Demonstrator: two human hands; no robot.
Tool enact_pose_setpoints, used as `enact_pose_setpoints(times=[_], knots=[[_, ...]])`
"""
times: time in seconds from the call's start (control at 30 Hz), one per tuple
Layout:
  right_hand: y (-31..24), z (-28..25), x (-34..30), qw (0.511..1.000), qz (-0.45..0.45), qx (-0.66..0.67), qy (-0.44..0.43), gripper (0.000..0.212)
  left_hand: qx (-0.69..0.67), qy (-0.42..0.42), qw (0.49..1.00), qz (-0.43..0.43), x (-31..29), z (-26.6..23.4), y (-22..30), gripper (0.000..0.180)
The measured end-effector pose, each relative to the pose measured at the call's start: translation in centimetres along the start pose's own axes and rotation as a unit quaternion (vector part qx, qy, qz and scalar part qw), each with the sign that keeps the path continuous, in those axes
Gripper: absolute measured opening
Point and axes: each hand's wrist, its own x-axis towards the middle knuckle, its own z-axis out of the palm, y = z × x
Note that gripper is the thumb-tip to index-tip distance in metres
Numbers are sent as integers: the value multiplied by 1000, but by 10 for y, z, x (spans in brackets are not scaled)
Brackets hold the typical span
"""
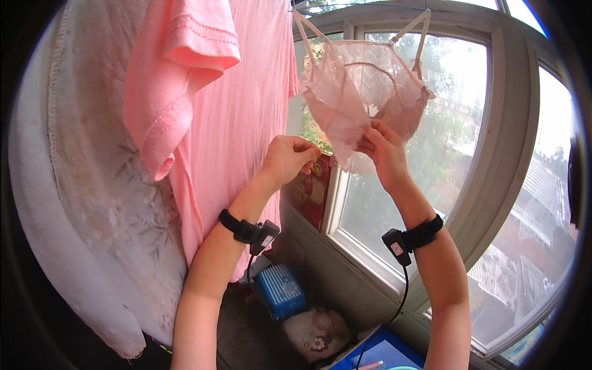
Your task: The person takes a pair of black trousers from a basin, spreads them out, and hangs them on a hanger on a rack, then takes a bra and hangs it on another hanger.
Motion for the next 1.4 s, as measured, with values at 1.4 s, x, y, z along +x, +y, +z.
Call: enact_pose_setpoints(times=[1.4], knots=[[7, -19, -353, 935, 238, 40, 259, 20, -554, -95, 727, -394, -256, 130, -108, 36]])
